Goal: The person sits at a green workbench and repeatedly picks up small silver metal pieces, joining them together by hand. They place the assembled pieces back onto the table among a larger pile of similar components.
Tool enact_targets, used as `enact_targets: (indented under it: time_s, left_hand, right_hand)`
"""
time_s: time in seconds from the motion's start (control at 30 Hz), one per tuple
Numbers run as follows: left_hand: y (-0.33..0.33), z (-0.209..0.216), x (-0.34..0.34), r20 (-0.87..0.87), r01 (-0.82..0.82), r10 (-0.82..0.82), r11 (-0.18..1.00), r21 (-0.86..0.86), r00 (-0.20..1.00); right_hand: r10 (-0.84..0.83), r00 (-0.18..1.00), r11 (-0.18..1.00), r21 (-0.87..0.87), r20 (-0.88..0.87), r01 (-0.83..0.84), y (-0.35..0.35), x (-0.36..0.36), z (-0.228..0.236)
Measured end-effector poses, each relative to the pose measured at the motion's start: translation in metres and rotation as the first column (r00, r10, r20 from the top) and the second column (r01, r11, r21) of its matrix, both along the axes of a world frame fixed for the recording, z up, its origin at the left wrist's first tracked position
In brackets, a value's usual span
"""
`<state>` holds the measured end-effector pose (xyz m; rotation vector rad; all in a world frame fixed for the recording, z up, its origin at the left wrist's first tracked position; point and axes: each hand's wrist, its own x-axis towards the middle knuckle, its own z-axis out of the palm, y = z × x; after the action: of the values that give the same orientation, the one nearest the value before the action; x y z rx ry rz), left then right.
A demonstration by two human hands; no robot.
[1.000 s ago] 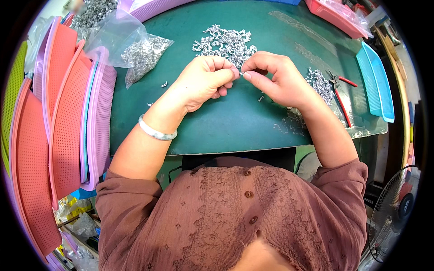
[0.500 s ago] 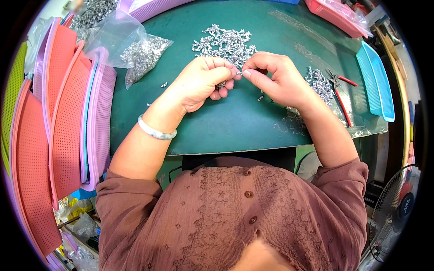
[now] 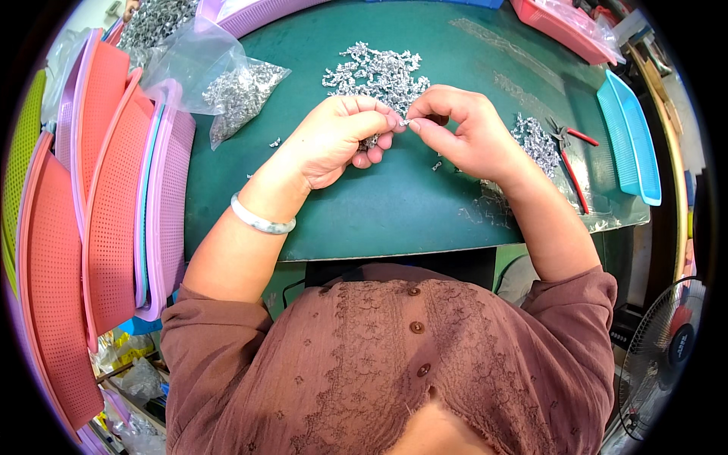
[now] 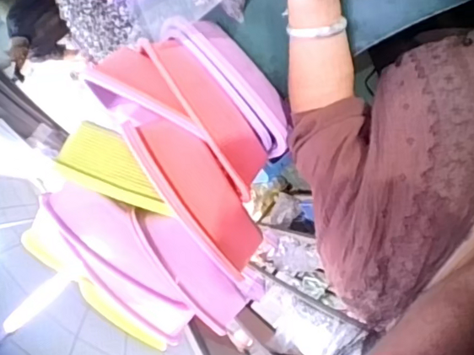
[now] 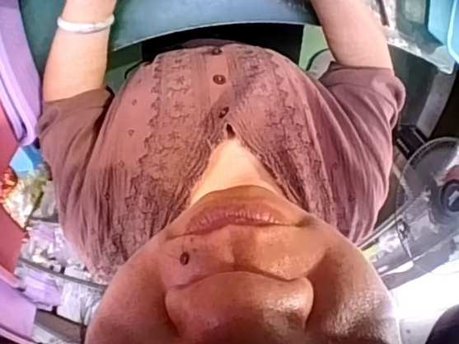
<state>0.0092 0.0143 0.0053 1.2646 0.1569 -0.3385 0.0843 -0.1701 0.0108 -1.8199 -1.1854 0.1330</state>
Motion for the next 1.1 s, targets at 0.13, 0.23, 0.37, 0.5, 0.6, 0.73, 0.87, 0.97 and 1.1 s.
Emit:
enact_targets:
  time_s: [0.13,0.23,0.37,0.5,0.6,0.73,0.87,0.97,1.1]
  left_hand:
    - [0.0007,-0.0008,0.0002,0.006,-0.005,0.005,1.000,-0.020,1.000]
    - [0.0011,-0.0002,0.0002,0.011,-0.003,0.003,1.000,-0.031,1.000]
    - [0.0013,0.0006,0.0001,0.020,0.002,-0.002,0.999,-0.039,1.000]
    - [0.0015,0.0008,0.0000,0.014,0.000,0.000,0.999,-0.048,1.000]
    - [0.0011,0.0012,-0.0004,0.011,-0.002,0.002,0.999,-0.052,1.000]
    - [0.0008,0.0016,-0.0004,0.009,-0.003,0.003,0.999,-0.053,1.000]
    - [0.0014,0.0002,0.0001,0.013,0.010,-0.009,0.998,-0.066,1.000]
    - [0.0015,-0.0007,0.0003,0.006,0.003,-0.003,0.998,-0.065,1.000]
    - [0.0008,0.0005,0.0002,0.003,0.005,-0.005,0.998,-0.057,1.000]
  right_hand:
    - [0.004,1.000,1.000,0.020,0.012,-0.004,0.0005,0.0004,-0.0012]
    - [0.005,1.000,1.000,0.027,0.002,-0.005,0.0007,-0.0002,-0.0014]
    - [0.006,1.000,0.999,0.035,0.001,-0.006,0.0008,0.0003,-0.0030]
    - [0.008,1.000,0.999,0.042,0.015,-0.008,0.0011,0.0001,-0.0037]
    - [0.013,1.000,0.999,0.041,0.020,-0.014,0.0011,-0.0002,-0.0024]
    - [0.010,1.000,0.999,0.038,0.027,-0.011,0.0011,-0.0001,-0.0018]
    - [0.010,1.000,0.999,0.047,0.027,-0.011,0.0008,-0.0001,-0.0023]
    - [0.011,0.999,0.998,0.065,0.031,-0.013,0.0009,0.0001,-0.0034]
    - [0.010,0.999,0.998,0.065,0.047,-0.013,0.0011,-0.0003,-0.0032]
